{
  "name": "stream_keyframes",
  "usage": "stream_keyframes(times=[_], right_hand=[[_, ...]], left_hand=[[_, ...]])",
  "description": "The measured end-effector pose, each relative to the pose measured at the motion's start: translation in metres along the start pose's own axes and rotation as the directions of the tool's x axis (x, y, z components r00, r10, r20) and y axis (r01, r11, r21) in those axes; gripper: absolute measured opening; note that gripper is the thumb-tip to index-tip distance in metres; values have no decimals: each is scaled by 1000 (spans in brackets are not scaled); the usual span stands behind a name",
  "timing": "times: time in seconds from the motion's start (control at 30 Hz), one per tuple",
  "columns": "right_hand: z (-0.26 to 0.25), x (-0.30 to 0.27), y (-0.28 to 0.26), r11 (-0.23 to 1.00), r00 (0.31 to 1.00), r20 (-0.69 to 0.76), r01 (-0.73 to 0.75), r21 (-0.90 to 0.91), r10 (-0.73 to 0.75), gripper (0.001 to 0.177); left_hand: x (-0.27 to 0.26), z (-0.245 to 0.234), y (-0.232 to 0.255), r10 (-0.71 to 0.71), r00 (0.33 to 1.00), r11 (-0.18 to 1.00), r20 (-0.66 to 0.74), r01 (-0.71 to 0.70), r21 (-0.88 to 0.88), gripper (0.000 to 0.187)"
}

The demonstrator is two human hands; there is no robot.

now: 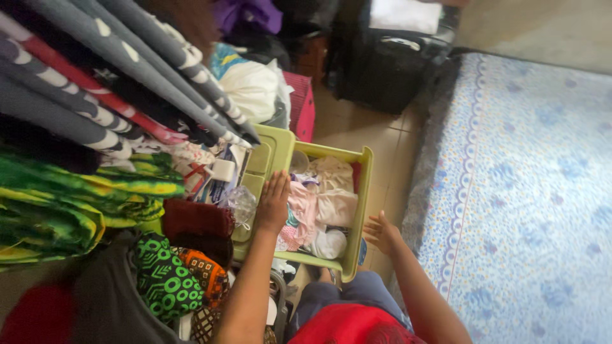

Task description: The person opens and closes drawers in a plastic storage unit and a wooden wardrobe, briefly touching clothes inside. They also open and close a window with metal bars and a wardrobe door multiple times.

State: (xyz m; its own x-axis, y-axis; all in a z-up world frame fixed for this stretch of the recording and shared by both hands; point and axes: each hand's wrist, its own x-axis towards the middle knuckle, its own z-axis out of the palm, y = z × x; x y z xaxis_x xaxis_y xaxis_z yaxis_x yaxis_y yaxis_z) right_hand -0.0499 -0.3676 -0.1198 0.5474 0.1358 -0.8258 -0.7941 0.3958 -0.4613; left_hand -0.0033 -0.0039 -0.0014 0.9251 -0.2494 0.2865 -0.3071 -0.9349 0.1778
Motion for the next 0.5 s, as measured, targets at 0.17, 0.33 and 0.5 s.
stream_keyframes(times=[0.17,0.33,0.5], right_hand=[[-30,-39,28,987,991,120,32,158,-52,70],[-42,-61,34,979,981,156,86,184,-115,71],[-29,-76,24,985,945,293,113,127,-146,83]], left_hand=[[3,10,29,-139,990,990,25,140,-21,51],[4,20,88,-196,981,976,-9,194,-98,54],[-17,29,181,-1,994,942,109,37,-334,57]])
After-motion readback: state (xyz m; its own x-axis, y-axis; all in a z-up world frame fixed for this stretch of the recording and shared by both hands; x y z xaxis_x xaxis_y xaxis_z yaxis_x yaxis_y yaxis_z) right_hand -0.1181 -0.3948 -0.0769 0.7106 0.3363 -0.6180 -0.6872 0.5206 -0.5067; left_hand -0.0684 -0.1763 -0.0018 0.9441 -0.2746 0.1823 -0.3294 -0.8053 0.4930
